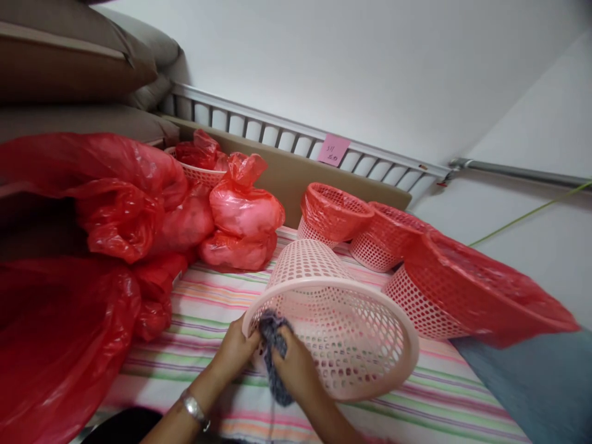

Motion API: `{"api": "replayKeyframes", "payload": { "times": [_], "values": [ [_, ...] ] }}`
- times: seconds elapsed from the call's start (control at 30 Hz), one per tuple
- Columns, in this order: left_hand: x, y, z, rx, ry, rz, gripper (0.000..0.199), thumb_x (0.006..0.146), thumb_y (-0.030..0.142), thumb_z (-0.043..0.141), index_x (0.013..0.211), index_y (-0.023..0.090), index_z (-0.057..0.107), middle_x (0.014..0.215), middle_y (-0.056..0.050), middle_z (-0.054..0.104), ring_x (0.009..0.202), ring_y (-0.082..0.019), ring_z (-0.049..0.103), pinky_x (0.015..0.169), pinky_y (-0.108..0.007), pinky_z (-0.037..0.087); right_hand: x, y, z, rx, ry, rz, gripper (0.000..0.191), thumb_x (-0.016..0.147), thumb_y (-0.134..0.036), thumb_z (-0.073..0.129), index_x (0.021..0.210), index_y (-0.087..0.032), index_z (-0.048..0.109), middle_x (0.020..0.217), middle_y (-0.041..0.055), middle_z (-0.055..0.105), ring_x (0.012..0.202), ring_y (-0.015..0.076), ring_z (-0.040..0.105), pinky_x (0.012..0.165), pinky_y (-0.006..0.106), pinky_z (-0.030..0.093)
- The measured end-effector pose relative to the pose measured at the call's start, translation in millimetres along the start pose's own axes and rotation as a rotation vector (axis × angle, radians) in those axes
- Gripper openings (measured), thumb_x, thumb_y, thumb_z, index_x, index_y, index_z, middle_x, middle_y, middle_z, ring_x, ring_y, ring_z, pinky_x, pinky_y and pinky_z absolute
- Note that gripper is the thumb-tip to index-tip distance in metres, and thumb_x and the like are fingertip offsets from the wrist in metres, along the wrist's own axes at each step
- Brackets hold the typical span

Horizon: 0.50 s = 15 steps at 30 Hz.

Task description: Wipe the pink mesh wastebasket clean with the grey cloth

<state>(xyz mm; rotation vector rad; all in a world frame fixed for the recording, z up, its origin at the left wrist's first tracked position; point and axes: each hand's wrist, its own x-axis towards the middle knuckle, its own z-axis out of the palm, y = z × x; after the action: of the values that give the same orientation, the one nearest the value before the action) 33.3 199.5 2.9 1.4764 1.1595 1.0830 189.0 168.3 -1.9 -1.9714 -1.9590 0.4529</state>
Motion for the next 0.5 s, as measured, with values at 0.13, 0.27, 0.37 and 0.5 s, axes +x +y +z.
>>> {"api": "replayKeyframes", "payload": {
  "times": [0.13,0.27,0.37,0.5],
  "values": [
    [2,7,-5.1,-0.003,0.03,0.051,0.025,0.073,0.017,0.047,0.089,0.011,0.065,0.075,-0.003,0.068,0.07,-0.017,0.061,0.066,-0.026,0.047,-35,0,-8,0.088,-0.041,-0.035,0.031,0.07,-0.019,0.051,0.1,-0.027,0.058,0.097,0.0007,0.066,0.092,0.0187,0.06,0.081,0.025,0.041],
    [0,21,-23.5,0.022,0.06,0.092,0.035,0.071,0.014,0.048,0.102,0.012,0.065,0.083,-0.004,0.071,0.075,-0.018,0.063,0.071,-0.027,0.048,-19,5,-25,0.068,0.075,0.037,0.033,0.071,-0.02,0.048,0.103,-0.026,0.056,0.105,0.0013,0.063,0.098,0.0176,0.057,0.087,0.026,0.039],
    [-1,25,-36.4,0.024,0.116,0.105,0.041,0.069,0.013,0.05,0.108,0.014,0.064,0.092,-0.004,0.072,0.082,-0.019,0.064,0.078,-0.028,0.048,1,0,-18,-0.059,0.074,0.057,0.033,0.075,-0.024,0.047,0.108,-0.026,0.054,0.107,0.0034,0.062,0.098,0.0192,0.057,0.084,0.027,0.04],
    [-3,11,-31.8,-0.177,0.156,-0.054,0.04,0.071,0.026,0.057,0.108,0.01,0.062,0.098,-0.009,0.072,0.089,-0.023,0.065,0.081,-0.031,0.05,20,-11,4,-0.158,0.048,0.004,0.036,0.078,-0.025,0.046,0.114,-0.024,0.052,0.108,0.0065,0.062,0.099,0.0206,0.057,0.083,0.028,0.041]
  ]
}}
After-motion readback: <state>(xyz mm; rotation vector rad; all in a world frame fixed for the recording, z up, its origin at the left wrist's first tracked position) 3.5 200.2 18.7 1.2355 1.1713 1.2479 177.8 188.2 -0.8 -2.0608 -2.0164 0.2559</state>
